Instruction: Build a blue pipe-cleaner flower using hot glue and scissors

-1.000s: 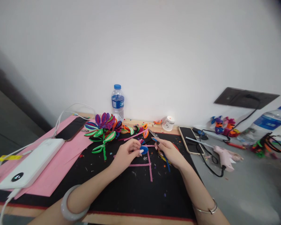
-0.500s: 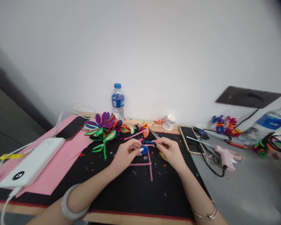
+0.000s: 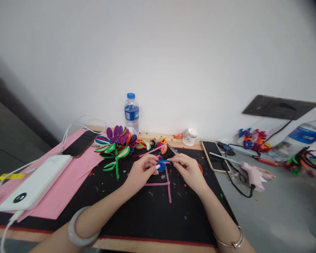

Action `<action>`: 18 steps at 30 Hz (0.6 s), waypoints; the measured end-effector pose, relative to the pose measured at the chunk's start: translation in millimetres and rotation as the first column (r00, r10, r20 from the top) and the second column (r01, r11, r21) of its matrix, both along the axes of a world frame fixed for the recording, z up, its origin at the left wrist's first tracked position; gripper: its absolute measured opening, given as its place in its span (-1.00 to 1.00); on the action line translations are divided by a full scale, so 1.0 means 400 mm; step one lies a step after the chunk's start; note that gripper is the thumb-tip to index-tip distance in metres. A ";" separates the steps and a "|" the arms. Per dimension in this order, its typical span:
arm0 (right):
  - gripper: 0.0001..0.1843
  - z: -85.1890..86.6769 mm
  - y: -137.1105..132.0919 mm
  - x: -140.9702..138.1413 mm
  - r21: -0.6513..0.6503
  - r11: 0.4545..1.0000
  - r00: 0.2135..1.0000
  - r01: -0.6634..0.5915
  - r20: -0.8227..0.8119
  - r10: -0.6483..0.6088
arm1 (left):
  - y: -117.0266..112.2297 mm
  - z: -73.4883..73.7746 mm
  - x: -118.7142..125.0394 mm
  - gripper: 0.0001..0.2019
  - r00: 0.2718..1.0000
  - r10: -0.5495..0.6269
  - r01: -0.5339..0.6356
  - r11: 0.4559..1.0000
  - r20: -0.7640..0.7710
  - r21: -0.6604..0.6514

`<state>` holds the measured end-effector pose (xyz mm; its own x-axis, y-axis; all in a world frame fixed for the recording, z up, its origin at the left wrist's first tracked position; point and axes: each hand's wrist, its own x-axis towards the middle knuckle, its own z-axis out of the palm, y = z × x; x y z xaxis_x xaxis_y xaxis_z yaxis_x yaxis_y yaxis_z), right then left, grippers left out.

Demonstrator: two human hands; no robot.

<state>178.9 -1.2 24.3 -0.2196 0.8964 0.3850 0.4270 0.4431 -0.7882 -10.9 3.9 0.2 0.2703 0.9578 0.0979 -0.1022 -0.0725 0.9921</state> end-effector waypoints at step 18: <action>-0.77 -0.004 0.002 0.001 0.011 0.998 0.996 -0.054 0.068 0.053 | 0.000 -0.005 0.002 -0.79 1.000 -0.025 0.025 1.000 -0.014 0.018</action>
